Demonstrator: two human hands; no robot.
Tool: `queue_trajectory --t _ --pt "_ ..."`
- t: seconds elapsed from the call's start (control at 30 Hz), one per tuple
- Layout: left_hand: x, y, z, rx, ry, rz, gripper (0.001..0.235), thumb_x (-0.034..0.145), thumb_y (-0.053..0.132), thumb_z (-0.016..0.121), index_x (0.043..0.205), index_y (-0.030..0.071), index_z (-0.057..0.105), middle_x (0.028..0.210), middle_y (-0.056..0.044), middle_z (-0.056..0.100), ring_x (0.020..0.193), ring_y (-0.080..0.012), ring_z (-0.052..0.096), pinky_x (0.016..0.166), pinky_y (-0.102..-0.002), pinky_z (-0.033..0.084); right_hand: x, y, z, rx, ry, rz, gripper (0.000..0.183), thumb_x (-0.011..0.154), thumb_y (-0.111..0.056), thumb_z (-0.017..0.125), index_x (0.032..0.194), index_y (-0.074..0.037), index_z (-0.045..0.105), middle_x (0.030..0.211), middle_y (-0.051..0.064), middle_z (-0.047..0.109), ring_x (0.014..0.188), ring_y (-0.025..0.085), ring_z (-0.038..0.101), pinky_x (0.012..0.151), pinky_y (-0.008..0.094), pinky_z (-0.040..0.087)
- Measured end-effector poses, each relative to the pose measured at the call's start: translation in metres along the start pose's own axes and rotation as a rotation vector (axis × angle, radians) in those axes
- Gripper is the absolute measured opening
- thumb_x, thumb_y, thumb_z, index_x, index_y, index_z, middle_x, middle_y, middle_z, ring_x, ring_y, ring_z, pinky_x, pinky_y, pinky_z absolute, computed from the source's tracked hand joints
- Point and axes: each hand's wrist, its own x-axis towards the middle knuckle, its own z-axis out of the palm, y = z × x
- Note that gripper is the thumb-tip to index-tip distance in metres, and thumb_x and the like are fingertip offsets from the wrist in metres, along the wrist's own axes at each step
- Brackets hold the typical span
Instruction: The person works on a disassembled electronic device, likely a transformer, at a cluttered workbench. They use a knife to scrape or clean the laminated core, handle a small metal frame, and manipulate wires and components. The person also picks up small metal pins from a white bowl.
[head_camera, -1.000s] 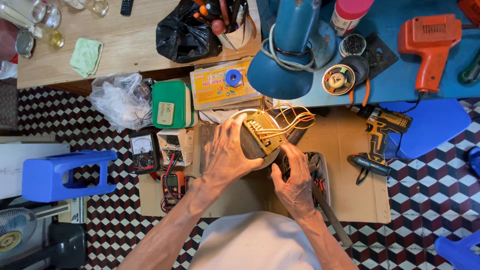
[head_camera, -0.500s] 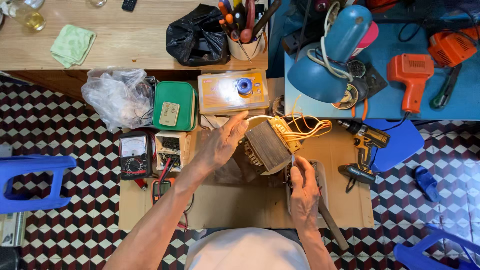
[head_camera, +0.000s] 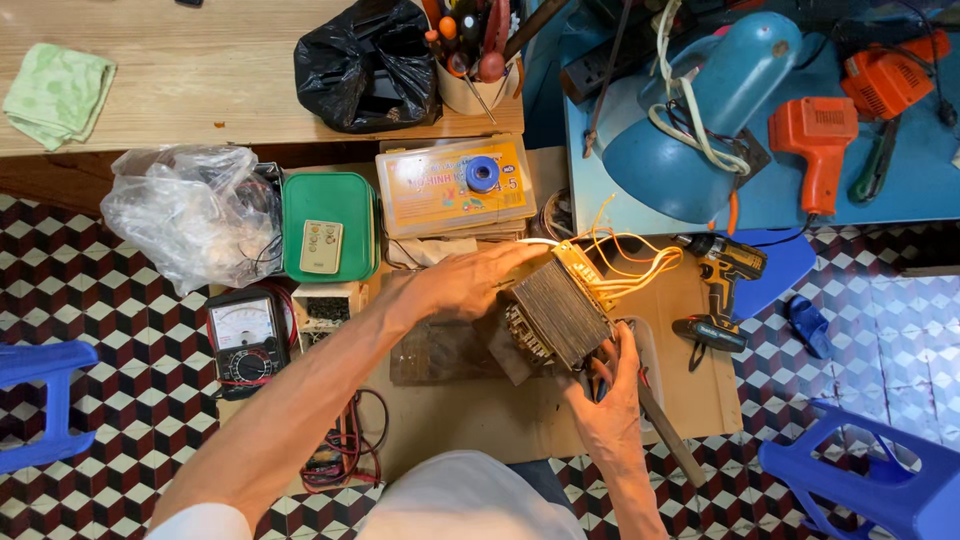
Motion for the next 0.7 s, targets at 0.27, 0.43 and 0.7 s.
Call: queue_trajectory --t 0.27,0.43,0.7 --pt "0.027 -0.010 -0.019 0.156 -0.072 0.193 0.101 0.066 0.007 0.082 0.154 0.021 0.033 0.135 -0.011 0.058 0.114 -0.0382 0.062 0.084 -0.048 0.056 0.015 -0.005 0.005 -0.155 -0.006 0.045 0.110 0.068 -0.011 0.085 0.157 -0.005 0.021 0.153 0.019 0.037 0.136 0.030 0.049 0.109 0.040 0.043" --pt "0.024 -0.003 -0.038 0.098 -0.082 0.274 0.102 0.060 0.003 0.082 0.151 0.019 0.037 0.131 -0.012 0.062 0.112 -0.0378 0.063 0.082 -0.047 0.056 0.024 0.006 0.002 -0.292 0.006 -0.180 0.112 0.062 -0.004 0.087 0.154 -0.001 0.023 0.160 0.024 0.029 0.147 0.041 0.034 0.118 0.046 0.031" --pt "0.029 0.018 -0.056 0.050 -0.221 0.090 0.103 0.060 0.008 0.089 0.150 0.020 0.039 0.111 -0.012 0.067 0.101 -0.0358 0.066 0.080 -0.047 0.054 0.022 0.026 0.001 -0.273 0.005 -0.122 0.120 0.051 -0.008 0.093 0.150 0.000 0.026 0.157 0.025 0.028 0.143 0.042 0.034 0.115 0.047 0.033"
